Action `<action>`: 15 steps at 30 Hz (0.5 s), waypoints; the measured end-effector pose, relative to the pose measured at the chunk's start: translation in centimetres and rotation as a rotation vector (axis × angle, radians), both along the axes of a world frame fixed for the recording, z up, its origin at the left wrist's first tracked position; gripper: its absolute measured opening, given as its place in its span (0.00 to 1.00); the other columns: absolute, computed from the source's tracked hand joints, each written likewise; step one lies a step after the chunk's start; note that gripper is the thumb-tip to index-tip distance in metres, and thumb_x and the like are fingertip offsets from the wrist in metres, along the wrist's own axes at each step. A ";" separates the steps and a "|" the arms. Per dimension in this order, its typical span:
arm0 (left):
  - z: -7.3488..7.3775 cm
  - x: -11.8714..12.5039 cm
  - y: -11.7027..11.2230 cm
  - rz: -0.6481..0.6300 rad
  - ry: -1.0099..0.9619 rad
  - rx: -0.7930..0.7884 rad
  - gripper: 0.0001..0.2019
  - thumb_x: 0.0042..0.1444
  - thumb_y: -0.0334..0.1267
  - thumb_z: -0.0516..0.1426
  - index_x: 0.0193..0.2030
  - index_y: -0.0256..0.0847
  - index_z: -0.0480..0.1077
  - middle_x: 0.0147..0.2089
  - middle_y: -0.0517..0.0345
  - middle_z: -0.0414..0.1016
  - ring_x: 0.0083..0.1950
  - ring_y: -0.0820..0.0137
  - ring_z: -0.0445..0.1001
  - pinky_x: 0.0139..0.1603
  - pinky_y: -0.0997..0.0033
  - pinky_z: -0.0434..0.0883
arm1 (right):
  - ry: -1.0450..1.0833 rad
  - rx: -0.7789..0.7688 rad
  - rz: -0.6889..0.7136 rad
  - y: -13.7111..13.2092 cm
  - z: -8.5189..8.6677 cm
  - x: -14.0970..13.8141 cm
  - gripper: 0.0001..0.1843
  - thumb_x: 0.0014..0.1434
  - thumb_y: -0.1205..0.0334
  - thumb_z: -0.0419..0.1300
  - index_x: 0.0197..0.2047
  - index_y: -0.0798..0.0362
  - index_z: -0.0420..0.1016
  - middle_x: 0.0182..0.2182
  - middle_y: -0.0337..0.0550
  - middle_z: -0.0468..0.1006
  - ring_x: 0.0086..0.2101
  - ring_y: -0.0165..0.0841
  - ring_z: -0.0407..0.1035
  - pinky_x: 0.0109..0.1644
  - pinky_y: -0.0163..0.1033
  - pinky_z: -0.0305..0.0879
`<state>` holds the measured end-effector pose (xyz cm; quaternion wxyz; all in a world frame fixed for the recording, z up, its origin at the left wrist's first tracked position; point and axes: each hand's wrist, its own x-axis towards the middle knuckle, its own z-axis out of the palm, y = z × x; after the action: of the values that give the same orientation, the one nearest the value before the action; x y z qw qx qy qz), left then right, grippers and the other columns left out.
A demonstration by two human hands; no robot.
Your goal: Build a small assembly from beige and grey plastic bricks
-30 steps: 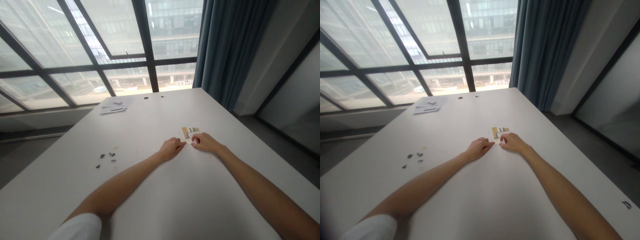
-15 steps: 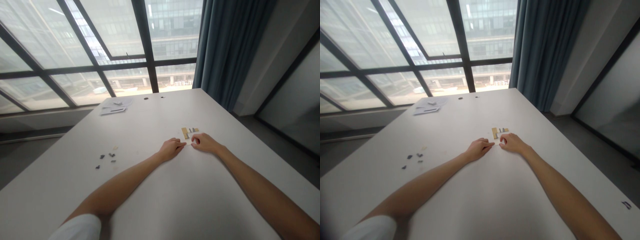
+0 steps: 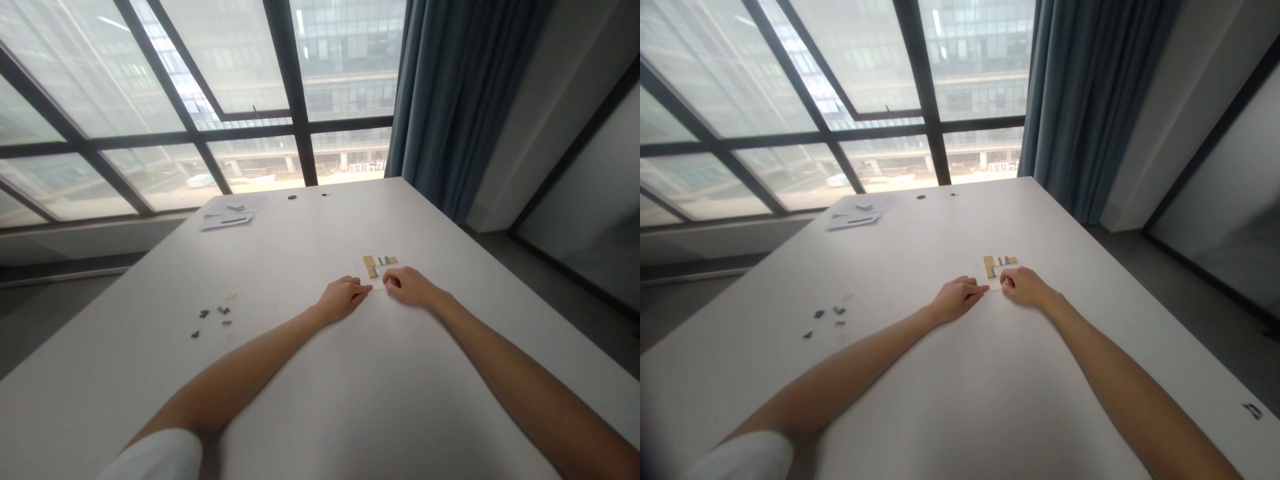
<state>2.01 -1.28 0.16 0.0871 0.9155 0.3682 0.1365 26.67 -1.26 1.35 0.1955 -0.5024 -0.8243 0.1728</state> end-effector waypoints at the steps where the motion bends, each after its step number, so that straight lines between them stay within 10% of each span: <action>1: 0.0 0.0 0.0 0.001 0.002 0.002 0.19 0.71 0.47 0.46 0.57 0.54 0.74 0.39 0.56 0.75 0.46 0.66 0.72 0.45 0.71 0.67 | 0.000 0.001 -0.001 0.0 0.0 0.0 0.09 0.56 0.66 0.56 0.35 0.53 0.78 0.24 0.38 0.75 0.26 0.30 0.65 0.32 0.34 0.54; 15: -0.1 0.1 0.0 0.006 -0.001 0.000 0.18 0.71 0.46 0.47 0.58 0.55 0.74 0.39 0.56 0.76 0.46 0.66 0.72 0.46 0.70 0.68 | -0.011 0.003 -0.001 -0.2 0.3 0.0 0.10 0.55 0.67 0.55 0.35 0.53 0.78 0.23 0.37 0.75 0.26 0.30 0.65 0.32 0.34 0.54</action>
<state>2.07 -1.27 0.08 0.0869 0.9144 0.3707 0.1371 26.65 -1.43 1.63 0.1919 -0.5034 -0.8254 0.1686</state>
